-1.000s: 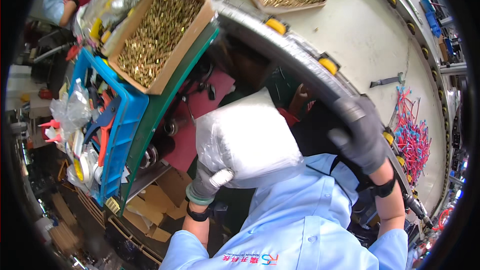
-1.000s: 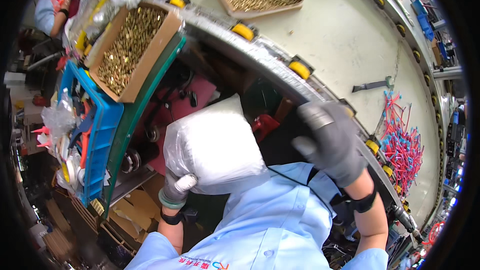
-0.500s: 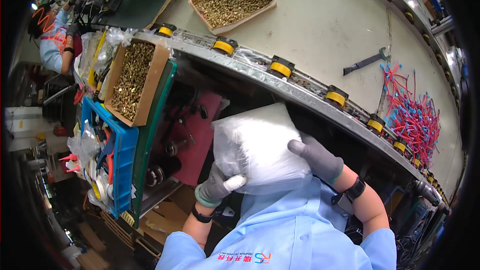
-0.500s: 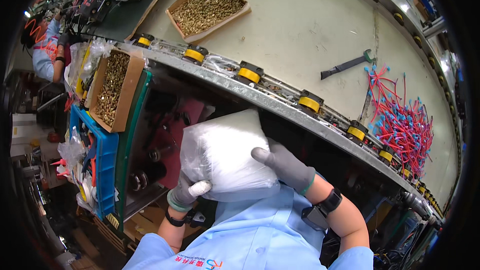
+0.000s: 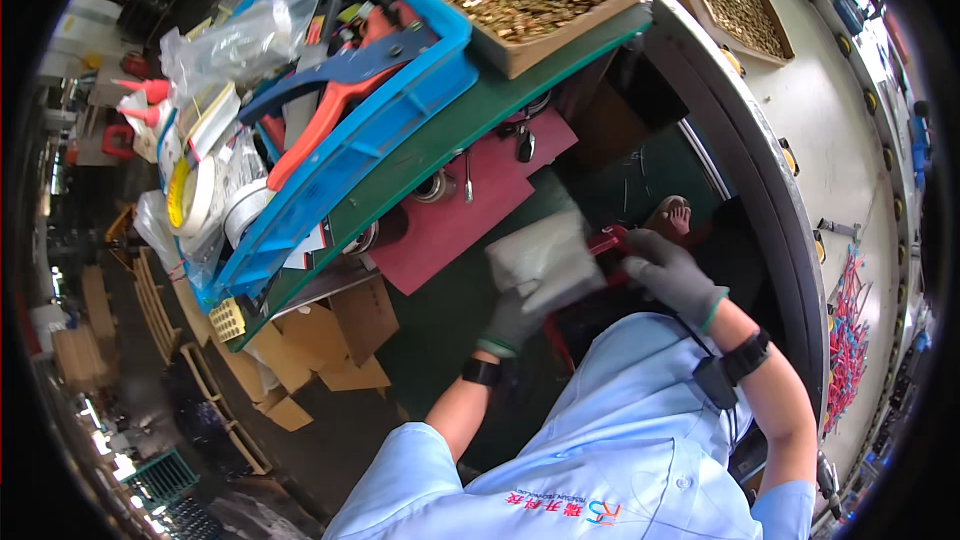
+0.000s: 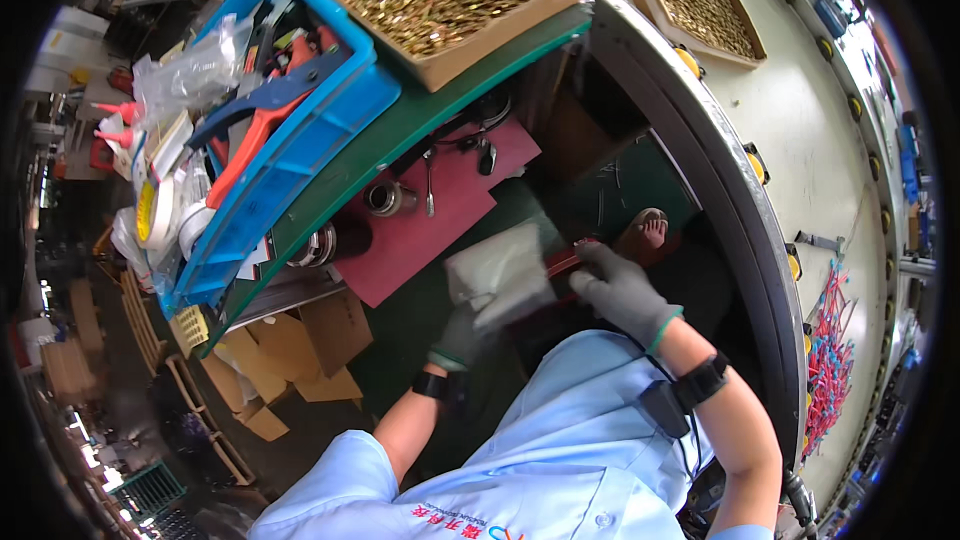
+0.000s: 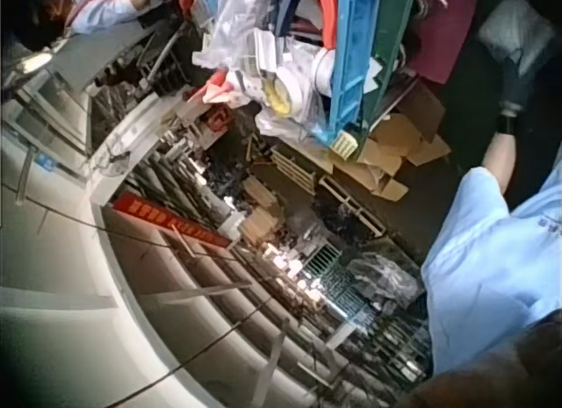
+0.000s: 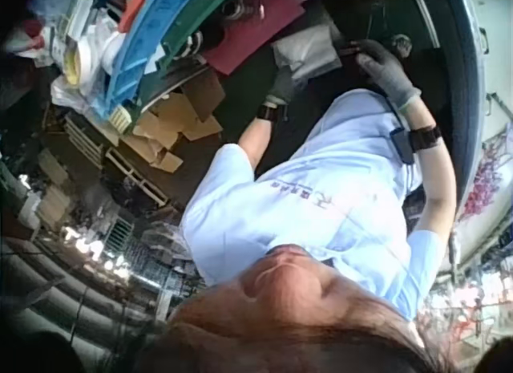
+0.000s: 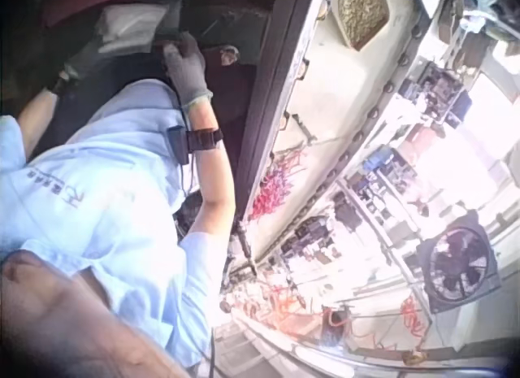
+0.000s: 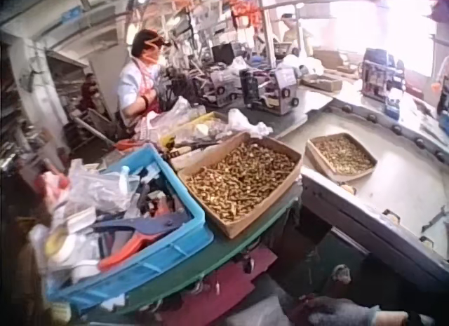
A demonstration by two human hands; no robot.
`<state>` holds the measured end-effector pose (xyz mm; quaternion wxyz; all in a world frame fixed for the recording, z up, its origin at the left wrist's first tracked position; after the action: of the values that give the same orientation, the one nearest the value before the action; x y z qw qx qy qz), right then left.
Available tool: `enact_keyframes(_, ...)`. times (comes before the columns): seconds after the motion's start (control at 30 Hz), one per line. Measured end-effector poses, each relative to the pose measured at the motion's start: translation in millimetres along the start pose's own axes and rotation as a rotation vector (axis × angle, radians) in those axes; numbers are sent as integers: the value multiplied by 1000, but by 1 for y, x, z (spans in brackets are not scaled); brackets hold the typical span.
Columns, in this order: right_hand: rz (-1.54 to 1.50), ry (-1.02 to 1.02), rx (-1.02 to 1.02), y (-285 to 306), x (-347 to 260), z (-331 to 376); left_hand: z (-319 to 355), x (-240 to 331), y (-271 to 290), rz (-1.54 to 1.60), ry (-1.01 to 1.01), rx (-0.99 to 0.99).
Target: Assembling internal components and securing wiring with zip ties inside a power supply unit on an industrial assembly line.
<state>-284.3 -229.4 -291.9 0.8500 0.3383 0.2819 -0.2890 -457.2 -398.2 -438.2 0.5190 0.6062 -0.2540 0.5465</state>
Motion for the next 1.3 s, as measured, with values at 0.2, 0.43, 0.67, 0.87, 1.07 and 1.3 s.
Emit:
enact_keyframes(0.2, 17, -153, 194, 71, 7, 20, 2, -229, 74, -278, 108, 156)
enact_keyframes(0.43, 112, -248, 447, 106, 28, 64, -46, -247, 68, -503, 119, 70)
enact_keyframes(0.67, 1073, 361, 409, 57, -38, 71, -62, -275, 30, -274, 153, 15)
enact_keyframes(0.87, 1146, 259, 468, 56, -32, 79, -88, -281, 15, -125, 167, -3)
enact_keyframes(1.07, 1082, 292, 464, 55, -26, 85, -104, -279, -19, 28, 198, -33)
enact_keyframes(1.3, 1081, 224, 408, 61, -29, 81, -132, -275, -46, 186, 239, -49)
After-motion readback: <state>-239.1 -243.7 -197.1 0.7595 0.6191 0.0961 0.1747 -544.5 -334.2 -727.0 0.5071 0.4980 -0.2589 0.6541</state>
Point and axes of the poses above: each hand's wrist, its own z-axis away from the middle knuckle, its own y-axis out of the back of the hand, x = y × z, the point moved 8 cm from there along -z, towards the middle knuckle, and after that the axes turned 15 degrees about x, right-handed, at the moved point
